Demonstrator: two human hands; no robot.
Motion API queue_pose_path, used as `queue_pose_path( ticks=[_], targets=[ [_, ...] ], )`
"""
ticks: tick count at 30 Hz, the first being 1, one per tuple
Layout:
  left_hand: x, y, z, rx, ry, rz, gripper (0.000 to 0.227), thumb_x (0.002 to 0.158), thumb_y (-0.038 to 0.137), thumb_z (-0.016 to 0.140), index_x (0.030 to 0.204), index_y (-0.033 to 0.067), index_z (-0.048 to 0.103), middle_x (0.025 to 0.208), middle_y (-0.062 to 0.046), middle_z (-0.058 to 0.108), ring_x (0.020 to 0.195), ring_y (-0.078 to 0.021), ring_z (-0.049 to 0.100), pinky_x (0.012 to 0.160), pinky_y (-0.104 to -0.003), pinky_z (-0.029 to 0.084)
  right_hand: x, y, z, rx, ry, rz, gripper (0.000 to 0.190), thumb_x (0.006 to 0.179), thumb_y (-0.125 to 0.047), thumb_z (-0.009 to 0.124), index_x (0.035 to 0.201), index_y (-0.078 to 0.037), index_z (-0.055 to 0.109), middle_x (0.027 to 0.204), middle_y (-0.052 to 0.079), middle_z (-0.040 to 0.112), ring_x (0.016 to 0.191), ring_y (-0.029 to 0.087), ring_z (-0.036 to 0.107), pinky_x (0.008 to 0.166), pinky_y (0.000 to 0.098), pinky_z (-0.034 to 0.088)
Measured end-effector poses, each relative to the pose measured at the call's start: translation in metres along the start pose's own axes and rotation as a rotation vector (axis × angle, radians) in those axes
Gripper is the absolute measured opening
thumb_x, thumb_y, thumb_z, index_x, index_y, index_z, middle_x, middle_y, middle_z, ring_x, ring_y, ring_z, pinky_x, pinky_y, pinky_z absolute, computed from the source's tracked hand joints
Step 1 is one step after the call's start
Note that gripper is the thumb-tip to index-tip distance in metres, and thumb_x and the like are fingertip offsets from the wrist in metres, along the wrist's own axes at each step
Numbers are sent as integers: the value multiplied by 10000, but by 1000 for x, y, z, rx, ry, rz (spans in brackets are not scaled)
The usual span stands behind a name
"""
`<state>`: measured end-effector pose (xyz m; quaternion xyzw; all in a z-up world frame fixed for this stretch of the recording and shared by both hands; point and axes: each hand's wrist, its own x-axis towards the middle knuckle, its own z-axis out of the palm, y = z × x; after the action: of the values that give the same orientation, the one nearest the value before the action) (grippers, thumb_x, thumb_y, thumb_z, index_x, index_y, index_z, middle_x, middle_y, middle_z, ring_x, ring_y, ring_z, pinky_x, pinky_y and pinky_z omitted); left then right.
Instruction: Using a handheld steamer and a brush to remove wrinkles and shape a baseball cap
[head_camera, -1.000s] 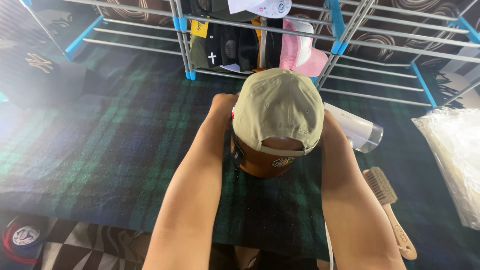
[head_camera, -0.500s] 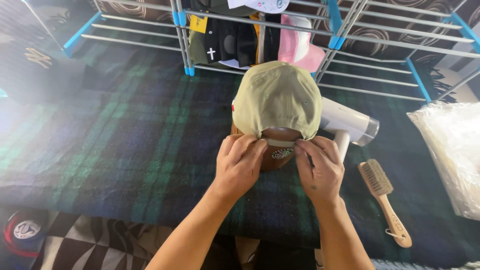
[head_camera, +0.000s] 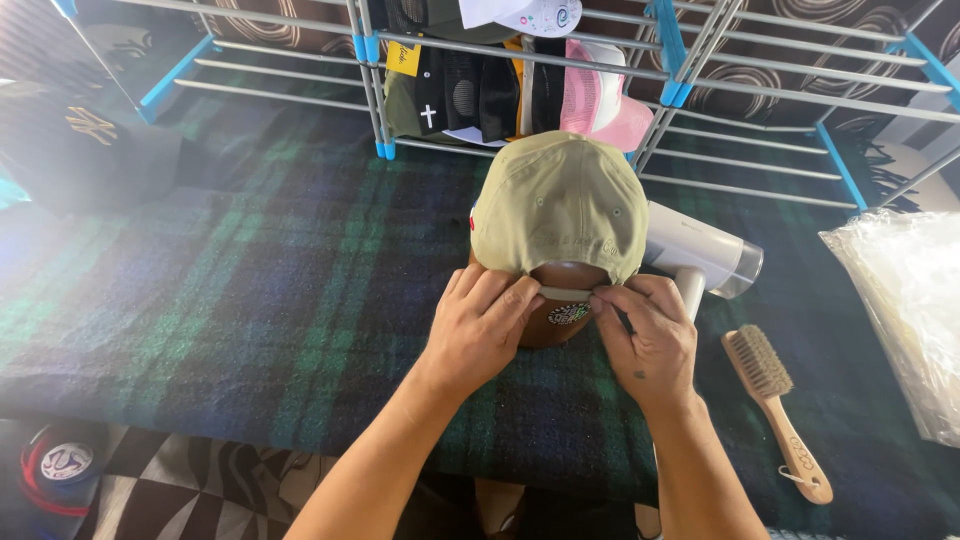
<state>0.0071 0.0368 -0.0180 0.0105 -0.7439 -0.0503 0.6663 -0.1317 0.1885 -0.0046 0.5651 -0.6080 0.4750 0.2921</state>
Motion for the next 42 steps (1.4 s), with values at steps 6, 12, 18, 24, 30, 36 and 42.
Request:
queue_pose_path(
  ticks=[6, 12, 18, 24, 30, 36, 42],
  targets=[
    [-23, -12, -3, -55, -217, 17, 114, 975, 140, 610, 993, 102, 716, 782, -23, 497, 681, -263, 525, 624, -365, 416, -13, 10, 4, 25, -132, 47, 51, 902, -93, 772, 940, -58, 774, 892, 116, 661, 800, 337, 687, 661, 433, 558],
    [-31, -5, -4, -86, -236, -51, 94, 980, 91, 602, 1017, 91, 688, 777, -46, 487, 698, -287, 532, 647, -377, 434, -21, 13, 5, 53, -121, 25, 47, 915, -67, 761, 957, -63, 782, 871, 102, 682, 783, 307, 697, 654, 399, 569],
    [-31, -2, -6, -46, -235, -29, 83, 968, 106, 614, 977, 105, 696, 755, -30, 492, 692, -269, 543, 637, -360, 424, -17, 5, -3, 70, -126, 8, 56, 905, -63, 753, 953, -68, 781, 861, 99, 696, 760, 321, 712, 631, 411, 575],
    [-23, 10, -16, -10, -123, -53, 140, 958, 102, 578, 886, 132, 694, 745, -13, 475, 666, -232, 490, 621, -319, 411, -39, 72, -50, -306, 71, 181, 184, 1068, -124, 718, 943, 7, 683, 711, 151, 509, 717, 399, 587, 673, 464, 475],
    [-25, 14, -7, 128, -5, -58, 281, 975, 208, 662, 1235, 112, 715, 1154, -187, 616, 980, -389, 635, 738, -422, 511, -6, 87, -56, -473, -534, 1074, 654, 938, -524, 689, 1060, 118, 705, 824, 365, 723, 755, 516, 730, 804, 594, 544],
    [-37, 10, -14, 125, -40, -61, 305, 971, 175, 650, 1260, 99, 712, 1189, -205, 645, 1038, -416, 657, 764, -432, 529, -32, 145, -33, -31, -335, 1459, 647, 861, -348, 826, 1231, 148, 639, 918, 377, 688, 738, 487, 714, 590, 551, 602],
    [-33, 16, -15, 136, -36, -67, 378, 968, 209, 633, 1336, 144, 687, 1276, -240, 618, 1112, -459, 636, 820, -476, 529, -52, 172, -41, 806, 65, 1678, 407, 801, -98, 753, 1136, 32, 560, 896, 98, 644, 714, 241, 751, 590, 313, 616]
  ],
)
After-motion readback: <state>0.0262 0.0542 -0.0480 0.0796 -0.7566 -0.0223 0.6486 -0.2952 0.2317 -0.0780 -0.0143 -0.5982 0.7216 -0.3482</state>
